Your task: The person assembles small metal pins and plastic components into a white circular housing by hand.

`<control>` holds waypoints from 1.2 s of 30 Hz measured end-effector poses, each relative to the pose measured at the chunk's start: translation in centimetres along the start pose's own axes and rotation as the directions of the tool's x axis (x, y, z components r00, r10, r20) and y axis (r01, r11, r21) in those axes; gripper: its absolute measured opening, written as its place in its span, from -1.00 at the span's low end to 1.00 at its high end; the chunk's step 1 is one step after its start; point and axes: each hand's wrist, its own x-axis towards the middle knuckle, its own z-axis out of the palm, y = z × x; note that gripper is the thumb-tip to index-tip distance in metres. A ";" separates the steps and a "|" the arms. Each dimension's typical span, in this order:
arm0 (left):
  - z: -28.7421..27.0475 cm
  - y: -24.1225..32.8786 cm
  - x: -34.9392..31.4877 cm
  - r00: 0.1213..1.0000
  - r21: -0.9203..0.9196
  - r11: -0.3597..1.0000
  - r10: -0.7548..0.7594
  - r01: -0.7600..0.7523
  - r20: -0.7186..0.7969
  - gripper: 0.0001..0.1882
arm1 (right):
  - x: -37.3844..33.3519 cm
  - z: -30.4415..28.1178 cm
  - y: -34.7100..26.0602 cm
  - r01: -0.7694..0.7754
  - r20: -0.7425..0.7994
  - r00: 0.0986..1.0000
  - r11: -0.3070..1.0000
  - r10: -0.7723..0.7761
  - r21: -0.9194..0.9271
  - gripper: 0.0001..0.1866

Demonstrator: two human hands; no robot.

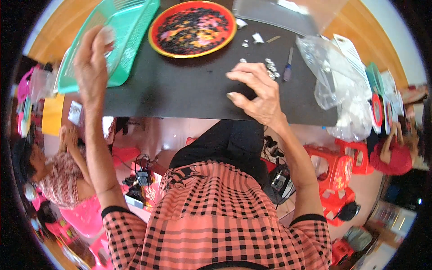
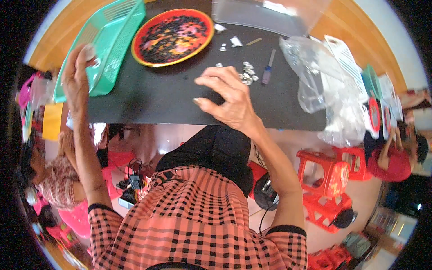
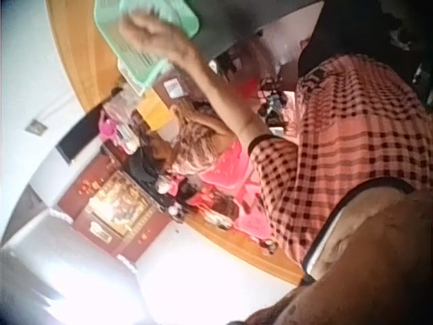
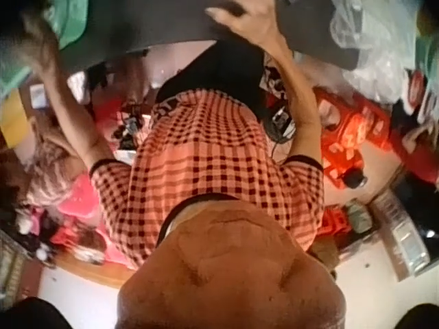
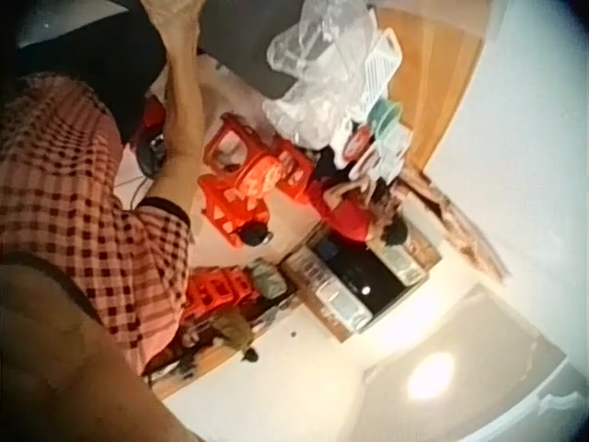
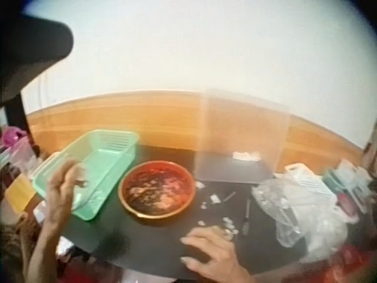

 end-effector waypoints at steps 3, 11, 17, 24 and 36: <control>-1.5 -2.9 0.1 0.999 0.310 0.951 0.008 -0.019 0.037 -0.71 | 0.2 0.4 0.1 0.039 -0.035 0.999 0.998 -0.037 0.055 -0.63; 1.2 0.5 -1.8 0.985 0.339 0.927 0.126 -0.160 0.121 -0.78 | -0.5 0.3 0.4 0.013 -0.009 1.000 0.998 -0.013 0.058 -0.72; 7.1 8.5 -8.8 0.959 -0.248 0.968 0.031 0.041 0.280 -0.88 | 0.2 -0.9 0.3 -0.017 0.042 0.999 1.000 0.016 0.012 -0.78; 12.9 9.3 -12.9 0.897 -0.370 0.903 -0.036 0.218 0.441 -0.88 | 2.9 -6.6 6.5 -0.163 -0.001 0.986 0.956 0.168 -0.244 -0.72; 13.3 10.0 -12.6 0.885 -0.324 0.916 -0.068 0.238 0.460 -0.87 | 6.2 -4.8 12.8 0.175 0.280 0.958 0.891 -0.057 -0.420 -0.73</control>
